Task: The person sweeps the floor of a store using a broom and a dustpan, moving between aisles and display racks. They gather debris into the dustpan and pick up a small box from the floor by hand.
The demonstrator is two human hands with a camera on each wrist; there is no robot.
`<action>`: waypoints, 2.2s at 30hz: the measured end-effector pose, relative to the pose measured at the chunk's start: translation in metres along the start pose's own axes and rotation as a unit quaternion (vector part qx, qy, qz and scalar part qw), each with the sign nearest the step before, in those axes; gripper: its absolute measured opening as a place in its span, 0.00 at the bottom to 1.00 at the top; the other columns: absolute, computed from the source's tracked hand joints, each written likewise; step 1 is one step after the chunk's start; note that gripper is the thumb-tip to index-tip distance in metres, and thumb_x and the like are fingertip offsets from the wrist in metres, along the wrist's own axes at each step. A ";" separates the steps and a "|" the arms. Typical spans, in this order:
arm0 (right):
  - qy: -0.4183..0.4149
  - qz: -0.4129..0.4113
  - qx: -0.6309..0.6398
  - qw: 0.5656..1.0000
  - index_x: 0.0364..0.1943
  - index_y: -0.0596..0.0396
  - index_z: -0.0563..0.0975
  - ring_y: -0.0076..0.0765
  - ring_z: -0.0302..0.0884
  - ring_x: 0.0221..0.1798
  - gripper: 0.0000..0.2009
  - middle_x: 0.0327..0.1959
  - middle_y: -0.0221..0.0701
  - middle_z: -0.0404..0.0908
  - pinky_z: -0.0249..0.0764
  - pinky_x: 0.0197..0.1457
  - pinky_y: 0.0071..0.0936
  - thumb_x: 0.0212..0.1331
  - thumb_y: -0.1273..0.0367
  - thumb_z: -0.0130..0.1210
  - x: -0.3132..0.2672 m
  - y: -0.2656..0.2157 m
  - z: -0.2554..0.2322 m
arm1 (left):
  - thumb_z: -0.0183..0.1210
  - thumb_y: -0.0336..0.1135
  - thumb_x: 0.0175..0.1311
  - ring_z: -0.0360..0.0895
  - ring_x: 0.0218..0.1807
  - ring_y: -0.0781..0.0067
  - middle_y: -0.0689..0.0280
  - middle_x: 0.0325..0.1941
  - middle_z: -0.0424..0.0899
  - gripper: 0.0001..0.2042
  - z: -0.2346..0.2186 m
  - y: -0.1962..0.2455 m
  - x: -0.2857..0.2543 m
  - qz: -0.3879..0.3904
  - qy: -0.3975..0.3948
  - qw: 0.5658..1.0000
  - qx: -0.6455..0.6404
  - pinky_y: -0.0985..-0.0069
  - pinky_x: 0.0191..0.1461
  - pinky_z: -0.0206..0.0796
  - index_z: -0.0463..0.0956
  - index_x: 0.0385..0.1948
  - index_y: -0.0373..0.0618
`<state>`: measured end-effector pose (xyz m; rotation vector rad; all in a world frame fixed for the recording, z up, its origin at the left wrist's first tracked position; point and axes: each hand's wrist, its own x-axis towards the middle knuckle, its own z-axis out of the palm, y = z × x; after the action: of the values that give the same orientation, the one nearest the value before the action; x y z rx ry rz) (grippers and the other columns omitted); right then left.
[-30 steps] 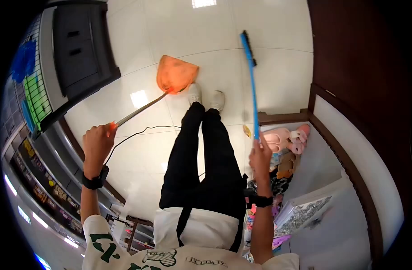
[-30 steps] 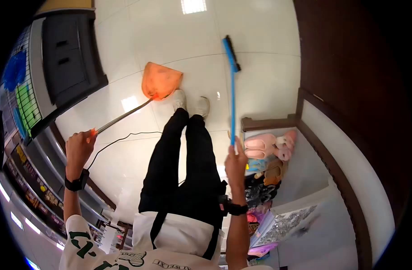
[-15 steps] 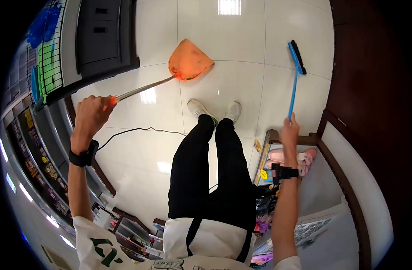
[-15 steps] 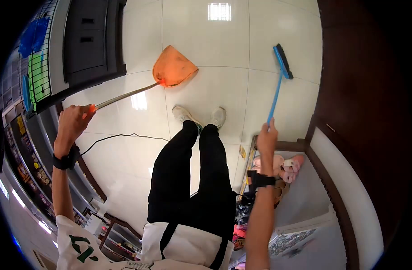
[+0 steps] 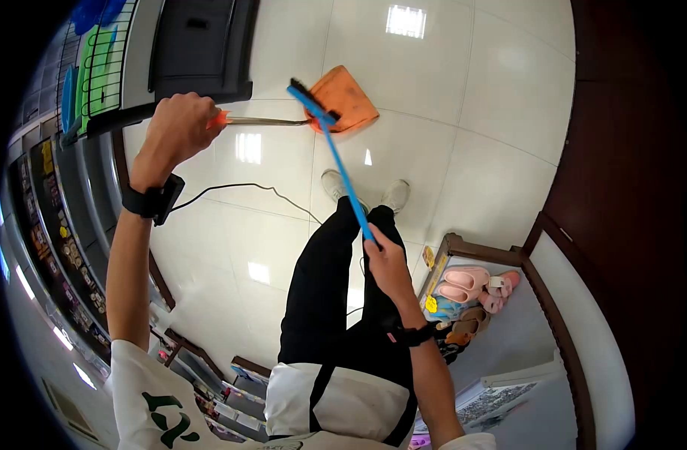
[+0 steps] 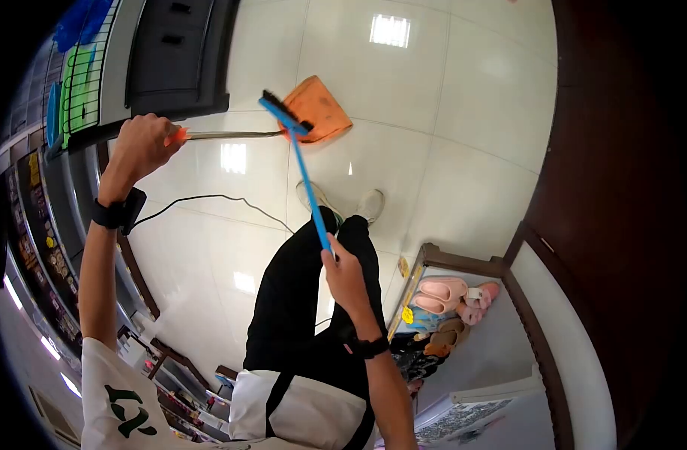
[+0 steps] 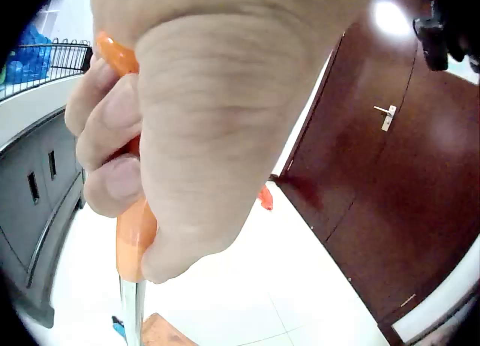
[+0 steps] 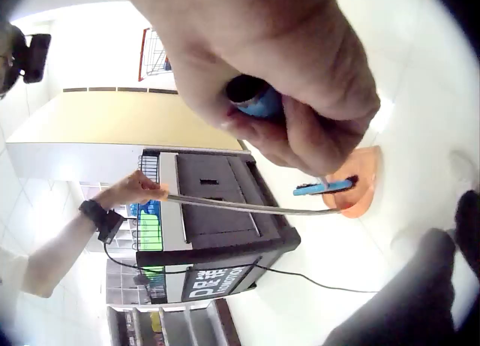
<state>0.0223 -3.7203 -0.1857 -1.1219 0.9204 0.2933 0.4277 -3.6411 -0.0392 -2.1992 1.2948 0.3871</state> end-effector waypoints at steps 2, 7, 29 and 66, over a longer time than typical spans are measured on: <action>0.039 -0.001 0.016 0.999 0.67 0.60 0.69 0.12 0.59 0.20 0.23 0.24 0.17 0.66 0.58 0.23 0.16 0.70 0.66 0.52 -0.007 0.004 -0.013 | 0.66 0.42 0.62 0.75 0.19 0.67 0.61 0.19 0.83 0.09 0.013 -0.006 -0.006 0.000 0.012 1.000 -0.005 0.72 0.27 0.66 0.88 0.31 0.47; 0.158 0.063 0.045 0.984 0.67 0.57 0.70 0.12 0.55 0.19 0.23 0.19 0.15 0.63 0.53 0.21 0.18 0.71 0.66 0.52 -0.012 -0.005 -0.096 | 0.67 0.41 0.61 0.76 0.19 0.67 0.62 0.19 0.83 0.10 0.013 -0.006 -0.017 -0.011 0.019 1.000 -0.006 0.73 0.28 0.67 0.88 0.30 0.45; 0.322 0.126 -0.122 0.931 0.72 0.61 0.59 0.30 0.71 0.28 0.31 0.35 0.41 0.81 0.70 0.34 0.29 0.64 0.70 0.48 -0.007 0.131 -0.116 | 0.69 0.36 0.58 0.76 0.26 0.63 0.60 0.22 0.81 0.08 0.043 0.003 -0.073 0.004 0.029 0.997 -0.065 0.69 0.31 0.68 0.85 0.31 0.41; 0.132 0.153 0.039 0.978 0.73 0.47 0.61 0.16 0.51 0.11 0.25 0.13 0.18 0.56 0.48 0.13 0.19 0.74 0.64 0.46 0.030 -0.016 0.005 | 0.64 0.41 0.63 0.75 0.19 0.66 0.63 0.15 0.76 0.09 0.135 -0.053 -0.197 -0.133 -0.091 0.981 -0.108 0.66 0.25 0.62 0.85 0.40 0.50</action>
<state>0.0524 -3.7300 -0.1975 -0.9585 1.3353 0.3611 0.3809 -3.4009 -0.0318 -2.4114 0.8818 0.6314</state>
